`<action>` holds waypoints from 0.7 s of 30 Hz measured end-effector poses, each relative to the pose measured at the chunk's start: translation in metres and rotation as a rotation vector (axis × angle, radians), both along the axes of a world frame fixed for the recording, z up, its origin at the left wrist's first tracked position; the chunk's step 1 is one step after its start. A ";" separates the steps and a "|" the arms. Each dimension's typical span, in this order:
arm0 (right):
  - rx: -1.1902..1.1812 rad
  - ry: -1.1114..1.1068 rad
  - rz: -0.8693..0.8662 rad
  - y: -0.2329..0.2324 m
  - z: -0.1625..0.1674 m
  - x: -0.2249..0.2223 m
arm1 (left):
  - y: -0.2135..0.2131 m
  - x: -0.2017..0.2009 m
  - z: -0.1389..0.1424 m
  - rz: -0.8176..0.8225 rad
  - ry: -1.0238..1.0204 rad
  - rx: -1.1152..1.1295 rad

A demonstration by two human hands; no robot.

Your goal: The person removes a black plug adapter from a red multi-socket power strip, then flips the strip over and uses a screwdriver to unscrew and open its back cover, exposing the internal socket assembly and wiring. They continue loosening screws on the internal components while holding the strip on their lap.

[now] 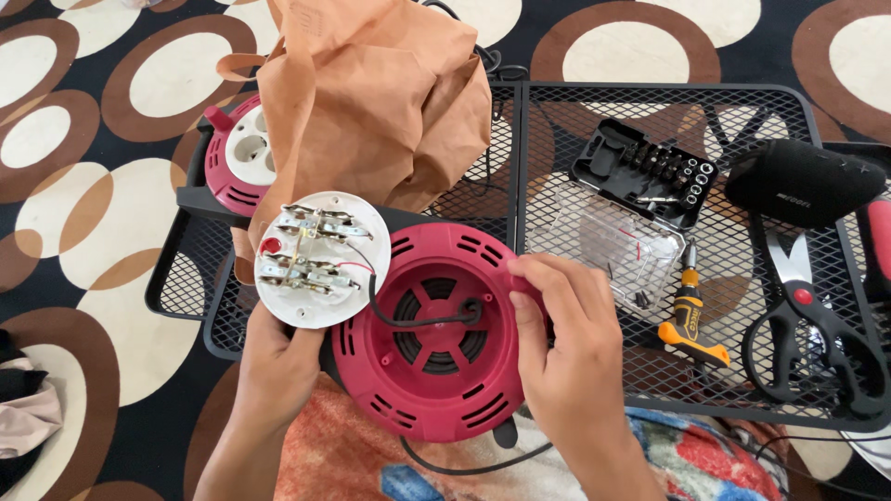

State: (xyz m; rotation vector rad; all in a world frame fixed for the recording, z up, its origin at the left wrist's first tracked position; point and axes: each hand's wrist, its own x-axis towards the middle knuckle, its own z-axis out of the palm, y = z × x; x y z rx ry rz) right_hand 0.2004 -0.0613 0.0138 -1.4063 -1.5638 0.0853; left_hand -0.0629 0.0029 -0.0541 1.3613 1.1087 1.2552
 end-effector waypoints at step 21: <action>-0.055 0.145 -0.022 0.009 -0.015 -0.001 | -0.008 0.008 0.021 -0.097 -0.489 -0.007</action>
